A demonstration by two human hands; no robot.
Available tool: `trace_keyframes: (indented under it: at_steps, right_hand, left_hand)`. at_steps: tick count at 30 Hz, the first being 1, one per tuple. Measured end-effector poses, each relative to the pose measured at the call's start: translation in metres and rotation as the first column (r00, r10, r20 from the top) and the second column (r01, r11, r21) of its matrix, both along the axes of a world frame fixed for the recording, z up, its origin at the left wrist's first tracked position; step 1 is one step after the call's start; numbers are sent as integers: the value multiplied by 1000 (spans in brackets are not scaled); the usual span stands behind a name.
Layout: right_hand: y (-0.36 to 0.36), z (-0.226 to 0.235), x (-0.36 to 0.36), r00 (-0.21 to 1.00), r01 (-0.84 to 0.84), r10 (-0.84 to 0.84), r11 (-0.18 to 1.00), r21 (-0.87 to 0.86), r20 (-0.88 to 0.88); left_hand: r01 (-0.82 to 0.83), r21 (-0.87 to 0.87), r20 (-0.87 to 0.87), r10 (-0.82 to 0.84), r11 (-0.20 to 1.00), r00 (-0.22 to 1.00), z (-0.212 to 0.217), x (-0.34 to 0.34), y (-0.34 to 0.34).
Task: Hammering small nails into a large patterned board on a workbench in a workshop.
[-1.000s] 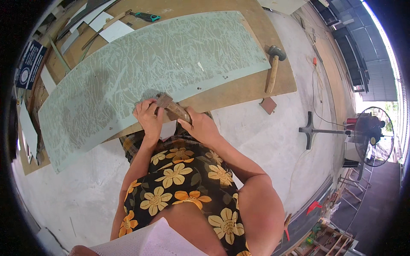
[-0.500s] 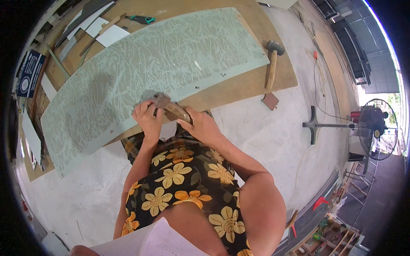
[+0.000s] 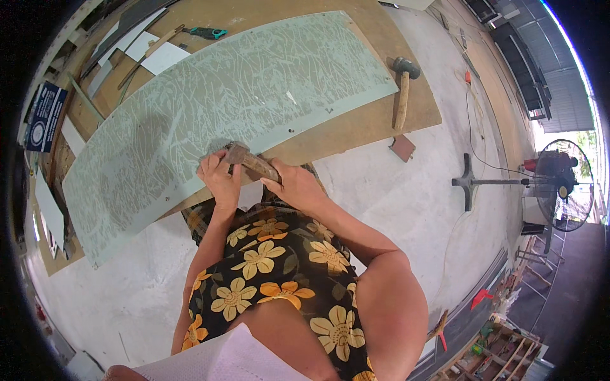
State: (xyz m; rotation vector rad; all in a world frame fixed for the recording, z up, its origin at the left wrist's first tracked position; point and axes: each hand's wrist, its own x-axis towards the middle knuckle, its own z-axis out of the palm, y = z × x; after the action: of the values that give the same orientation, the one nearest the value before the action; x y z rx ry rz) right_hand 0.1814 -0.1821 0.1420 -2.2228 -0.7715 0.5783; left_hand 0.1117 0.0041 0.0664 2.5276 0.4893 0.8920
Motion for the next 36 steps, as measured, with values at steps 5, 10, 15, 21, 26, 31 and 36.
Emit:
trace_keyframes:
  at_steps: [5,10,15,21,26,31,36]
  right_hand:
    - [1,3,3,1000,8,-8,996,88,6]
    - [2,-7,0,998,32,-30,999,30,-58]
    - [-5,-7,4,998,44,-41,996,74,-49]
    - [-17,2,5,983,124,-106,985,120,-147]
    - [-34,-5,6,972,217,-193,956,198,-134]
    - [-48,0,7,940,307,-275,940,148,-204]
    - [-61,-9,5,925,349,-303,916,197,-230]
  left_hand:
    - [-5,12,45,4,1000,999,5,6,0]
    - [0,6,7,0,1000,1000,7,0,-2]
    - [-4,3,24,4,1000,1000,4,4,-2]
    - [-6,-2,0,6,1000,1000,0,4,-2]
    - [-21,-33,-29,20,999,999,4,3,-6]
    - [-37,-25,-12,37,999,999,2,3,-4]
    - [-2,-29,-45,1,1000,999,3,3,-4]
